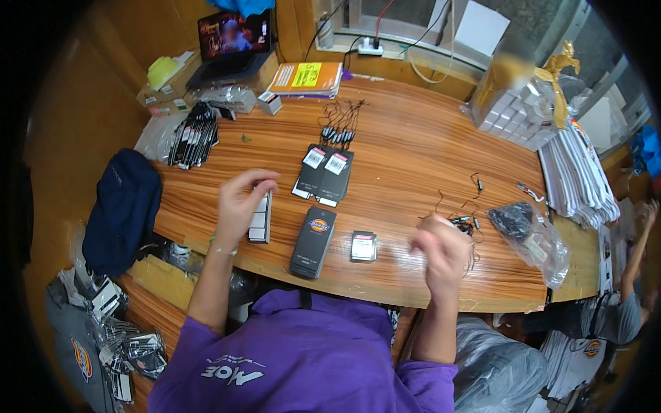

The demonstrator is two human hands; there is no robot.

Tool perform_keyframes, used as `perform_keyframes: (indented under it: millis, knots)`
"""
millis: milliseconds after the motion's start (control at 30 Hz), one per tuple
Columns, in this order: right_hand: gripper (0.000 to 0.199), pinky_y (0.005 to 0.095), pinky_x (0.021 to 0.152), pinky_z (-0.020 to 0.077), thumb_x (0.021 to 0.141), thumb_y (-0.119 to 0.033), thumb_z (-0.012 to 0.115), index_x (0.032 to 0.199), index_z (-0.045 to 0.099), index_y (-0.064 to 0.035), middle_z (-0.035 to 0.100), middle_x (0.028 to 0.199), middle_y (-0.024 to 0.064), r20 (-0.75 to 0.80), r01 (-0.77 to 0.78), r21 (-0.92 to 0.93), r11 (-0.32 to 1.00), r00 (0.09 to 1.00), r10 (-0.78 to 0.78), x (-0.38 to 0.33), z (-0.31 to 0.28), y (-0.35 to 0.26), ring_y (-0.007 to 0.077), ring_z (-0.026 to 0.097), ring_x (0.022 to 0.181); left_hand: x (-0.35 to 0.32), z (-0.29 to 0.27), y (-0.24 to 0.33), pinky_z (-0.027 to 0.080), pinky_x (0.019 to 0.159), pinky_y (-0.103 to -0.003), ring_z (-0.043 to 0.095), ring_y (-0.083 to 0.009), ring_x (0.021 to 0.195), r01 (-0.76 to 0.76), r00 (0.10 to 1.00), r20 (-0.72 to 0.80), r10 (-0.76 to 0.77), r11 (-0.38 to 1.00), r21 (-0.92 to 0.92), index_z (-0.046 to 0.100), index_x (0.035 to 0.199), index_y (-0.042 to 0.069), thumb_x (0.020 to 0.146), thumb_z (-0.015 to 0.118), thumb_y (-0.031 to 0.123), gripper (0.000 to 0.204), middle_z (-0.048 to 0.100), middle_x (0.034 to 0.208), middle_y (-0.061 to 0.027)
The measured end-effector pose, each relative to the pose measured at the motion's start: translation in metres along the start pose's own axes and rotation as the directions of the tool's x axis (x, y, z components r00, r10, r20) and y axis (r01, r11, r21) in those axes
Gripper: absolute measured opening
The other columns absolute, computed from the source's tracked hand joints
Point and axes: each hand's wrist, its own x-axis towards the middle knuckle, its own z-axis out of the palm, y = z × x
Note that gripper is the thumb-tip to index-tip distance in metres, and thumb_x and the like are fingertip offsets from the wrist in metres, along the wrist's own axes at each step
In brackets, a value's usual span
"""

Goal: The person repeatedly picks up small black rectangular boxes and thin black wires from a wooden table. They attach the wires to the boxes and place the assembled units into a growing pile. A laptop is visible in the background.

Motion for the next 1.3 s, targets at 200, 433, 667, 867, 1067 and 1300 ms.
perform_keyframes:
  millis: [200, 433, 667, 867, 1067, 1300]
  knots:
    - [0.048, 0.0348, 0.081, 0.0413, 0.068, -0.012, 0.071, 0.111, 0.055, -0.0025, 0.056, 0.093, 0.0125, 0.43, 0.08, -0.474, 0.877, 0.89, 0.151, -0.012, 0.039, 0.07, 0.0275, 0.052, 0.089, 0.009, 0.032, -0.023, 0.041, 0.089, -0.034, 0.05, -0.0252, 0.102, -0.333, 0.826, 0.555, 0.099, 0.88, 0.339, 0.059, 0.108, 0.005, 0.066, 0.074, 0.033, 0.052, 0.057, 0.103, -0.0095]
    - [0.031, 0.0328, 0.076, 0.0423, 0.067, -0.012, 0.071, 0.096, 0.064, -0.0038, 0.057, 0.091, 0.0096, 0.379, 0.053, -0.5, 0.864, 0.911, 0.164, -0.01, 0.039, 0.072, 0.0239, 0.051, 0.086, 0.01, 0.03, -0.034, 0.039, 0.09, -0.036, 0.049, -0.0268, 0.105, -0.314, 0.821, 0.569, 0.046, 0.868, 0.384, 0.058, 0.11, 0.005, 0.057, 0.079, 0.03, 0.062, 0.056, 0.107, -0.0102]
    - [0.011, 0.0258, 0.065, 0.0459, 0.076, -0.003, 0.065, 0.086, 0.065, 0.002, 0.063, 0.079, 0.007, 0.257, -0.461, 0.262, 0.848, 0.88, 0.399, -0.02, 0.045, 0.04, 0.0122, 0.056, 0.069, -0.013, 0.024, -0.005, 0.046, 0.065, -0.019, 0.058, -0.0063, 0.076, 0.427, 0.828, 0.465, -0.313, 0.89, -0.16, 0.058, 0.108, -0.001, 0.081, 0.059, -0.002, 0.028, 0.064, 0.083, -0.0035]
    - [0.041, 0.024, 0.059, 0.0455, 0.072, -0.007, 0.072, 0.108, 0.053, -0.002, 0.056, 0.075, 0.0059, 0.186, -0.055, -0.103, 0.993, 0.98, 0.074, -0.029, 0.078, 0.025, 0.0116, 0.055, 0.065, -0.038, 0.049, 0.003, 0.048, 0.072, -0.019, 0.06, -0.0105, 0.083, 0.383, 0.872, 0.429, -0.235, 0.875, -0.298, 0.057, 0.108, -0.005, 0.08, 0.058, -0.007, 0.028, 0.063, 0.095, -0.0089]
    - [0.011, 0.0284, 0.06, 0.0478, 0.082, -0.005, 0.058, 0.091, 0.061, -0.0008, 0.063, 0.077, 0.0121, -0.15, -0.191, -0.32, 0.928, 0.977, 0.149, -0.013, 0.012, 0.07, 0.0205, 0.061, 0.067, -0.028, 0.036, 0.004, 0.047, 0.075, -0.021, 0.06, -0.0107, 0.084, 0.347, 0.913, 0.35, -0.211, 0.852, -0.392, 0.051, 0.108, -0.002, 0.08, 0.057, -0.008, 0.029, 0.063, 0.093, -0.0099]
    - [0.009, 0.0373, 0.07, 0.0441, 0.072, -0.008, 0.064, 0.079, 0.063, -0.0009, 0.06, 0.076, 0.0135, 0.043, -0.048, -0.809, 0.586, 0.989, 0.14, -0.013, -0.035, 0.112, 0.0294, 0.056, 0.08, -0.007, 0.028, 0.003, 0.047, 0.076, -0.021, 0.058, -0.0099, 0.087, 0.24, 0.924, 0.367, -0.107, 0.91, -0.338, 0.049, 0.106, -0.001, 0.081, 0.056, -0.007, 0.026, 0.059, 0.097, -0.0071]
